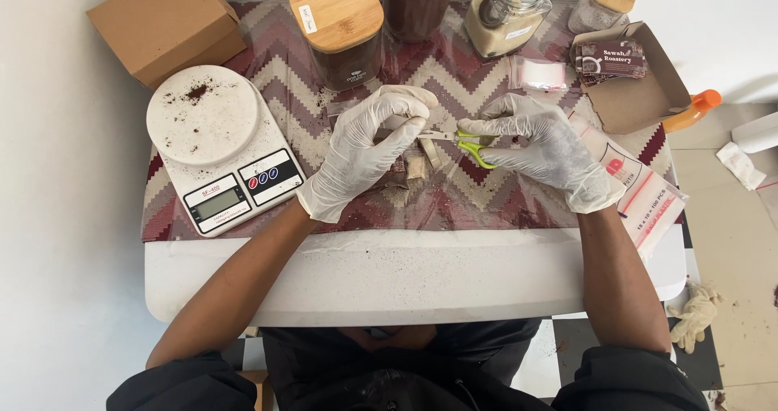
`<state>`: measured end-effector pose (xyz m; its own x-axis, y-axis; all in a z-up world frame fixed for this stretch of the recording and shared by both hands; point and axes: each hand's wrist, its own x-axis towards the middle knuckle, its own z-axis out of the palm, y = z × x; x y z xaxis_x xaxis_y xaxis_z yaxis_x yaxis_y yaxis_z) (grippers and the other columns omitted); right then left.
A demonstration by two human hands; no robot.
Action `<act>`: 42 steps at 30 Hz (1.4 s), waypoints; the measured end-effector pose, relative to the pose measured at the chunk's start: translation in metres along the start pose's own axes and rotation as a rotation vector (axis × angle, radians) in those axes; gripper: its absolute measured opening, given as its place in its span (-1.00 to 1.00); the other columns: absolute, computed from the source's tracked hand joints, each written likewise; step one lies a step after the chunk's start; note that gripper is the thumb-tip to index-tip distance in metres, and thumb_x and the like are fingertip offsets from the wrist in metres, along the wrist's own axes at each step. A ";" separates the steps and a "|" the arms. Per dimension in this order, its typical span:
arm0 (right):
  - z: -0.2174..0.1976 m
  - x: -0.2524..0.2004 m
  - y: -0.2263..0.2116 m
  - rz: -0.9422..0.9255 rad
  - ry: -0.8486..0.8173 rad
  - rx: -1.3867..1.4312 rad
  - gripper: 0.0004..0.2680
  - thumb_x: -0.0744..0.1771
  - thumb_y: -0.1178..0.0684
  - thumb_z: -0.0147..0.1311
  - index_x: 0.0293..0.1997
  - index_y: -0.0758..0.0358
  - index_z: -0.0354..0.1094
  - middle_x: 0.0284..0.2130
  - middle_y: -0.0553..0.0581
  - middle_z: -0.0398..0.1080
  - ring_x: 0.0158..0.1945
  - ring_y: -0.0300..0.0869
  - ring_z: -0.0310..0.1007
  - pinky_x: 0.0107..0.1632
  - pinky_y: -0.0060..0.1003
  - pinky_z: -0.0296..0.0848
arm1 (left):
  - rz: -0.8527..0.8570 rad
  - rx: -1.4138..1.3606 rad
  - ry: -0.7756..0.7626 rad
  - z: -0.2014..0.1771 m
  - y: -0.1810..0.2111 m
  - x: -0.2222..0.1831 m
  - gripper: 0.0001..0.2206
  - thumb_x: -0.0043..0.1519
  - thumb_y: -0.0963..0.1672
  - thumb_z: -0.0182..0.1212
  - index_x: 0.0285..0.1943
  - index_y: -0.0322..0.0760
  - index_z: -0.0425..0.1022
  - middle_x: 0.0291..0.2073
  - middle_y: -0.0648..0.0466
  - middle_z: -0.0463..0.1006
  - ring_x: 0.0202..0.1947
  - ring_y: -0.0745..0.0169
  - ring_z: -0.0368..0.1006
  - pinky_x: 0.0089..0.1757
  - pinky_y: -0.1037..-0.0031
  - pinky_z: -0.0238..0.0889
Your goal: The person scoops a light-colored powder from a glass jar into a small plastic bag using a metal scoop. They then seal the bag with tape and place it into a branded paper sleeve.
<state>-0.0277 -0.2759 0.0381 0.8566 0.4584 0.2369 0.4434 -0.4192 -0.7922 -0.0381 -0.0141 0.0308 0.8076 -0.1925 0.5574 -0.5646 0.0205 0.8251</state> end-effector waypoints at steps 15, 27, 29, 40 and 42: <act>-0.012 0.003 -0.009 0.253 -0.073 0.028 -0.75 0.22 0.19 0.39 -0.03 0.14 0.58 -0.15 0.23 0.59 -0.07 -0.02 0.54 0.12 -0.04 0.45 | -0.002 -0.024 0.039 -0.001 0.004 0.000 -0.93 0.32 -0.24 0.23 -0.07 -0.24 0.54 -0.12 -0.02 0.56 -0.04 0.26 0.44 0.07 0.27 0.33; 0.008 0.009 0.000 0.381 0.141 -0.364 -0.89 0.30 0.29 0.28 -0.15 0.25 0.59 -0.14 0.38 0.52 -0.02 0.17 0.52 0.14 -0.03 0.46 | -0.026 -0.042 0.141 0.005 0.004 0.003 -0.88 0.26 -0.27 0.28 -0.08 -0.27 0.56 -0.18 -0.03 0.64 -0.07 0.26 0.51 0.05 0.28 0.37; 0.016 0.008 -0.011 0.350 0.155 -0.247 -0.87 0.32 0.21 0.29 -0.06 0.26 0.55 -0.08 0.38 0.48 0.06 0.17 0.47 0.18 0.00 0.43 | -0.062 -0.024 0.144 0.005 0.006 0.003 -0.89 0.25 -0.26 0.29 -0.11 -0.26 0.57 -0.20 -0.07 0.64 -0.09 0.22 0.52 0.03 0.29 0.38; 0.091 0.004 -0.012 0.326 0.258 0.342 -0.87 0.36 0.08 0.15 -0.02 0.11 0.57 -0.16 0.04 0.57 -0.01 -0.29 0.46 0.06 -0.35 0.49 | -0.129 -0.057 0.075 0.011 0.011 0.001 -0.90 0.28 -0.24 0.27 -0.08 -0.22 0.56 -0.10 -0.03 0.64 -0.02 0.26 0.51 0.07 0.33 0.37; 0.096 0.006 -0.009 0.289 0.316 0.483 -0.87 0.37 0.13 0.12 -0.05 0.21 0.57 -0.28 0.01 0.57 -0.15 -0.39 0.40 -0.01 -0.40 0.50 | -0.137 -0.104 0.070 0.011 0.013 -0.001 -0.91 0.29 -0.25 0.25 -0.08 -0.27 0.55 -0.08 -0.07 0.62 0.01 0.27 0.45 0.11 0.30 0.34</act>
<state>-0.0519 -0.1937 -0.0071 0.9928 0.0956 0.0718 0.0775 -0.0570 -0.9954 -0.0486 -0.0243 0.0398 0.8875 -0.1321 0.4414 -0.4309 0.1010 0.8967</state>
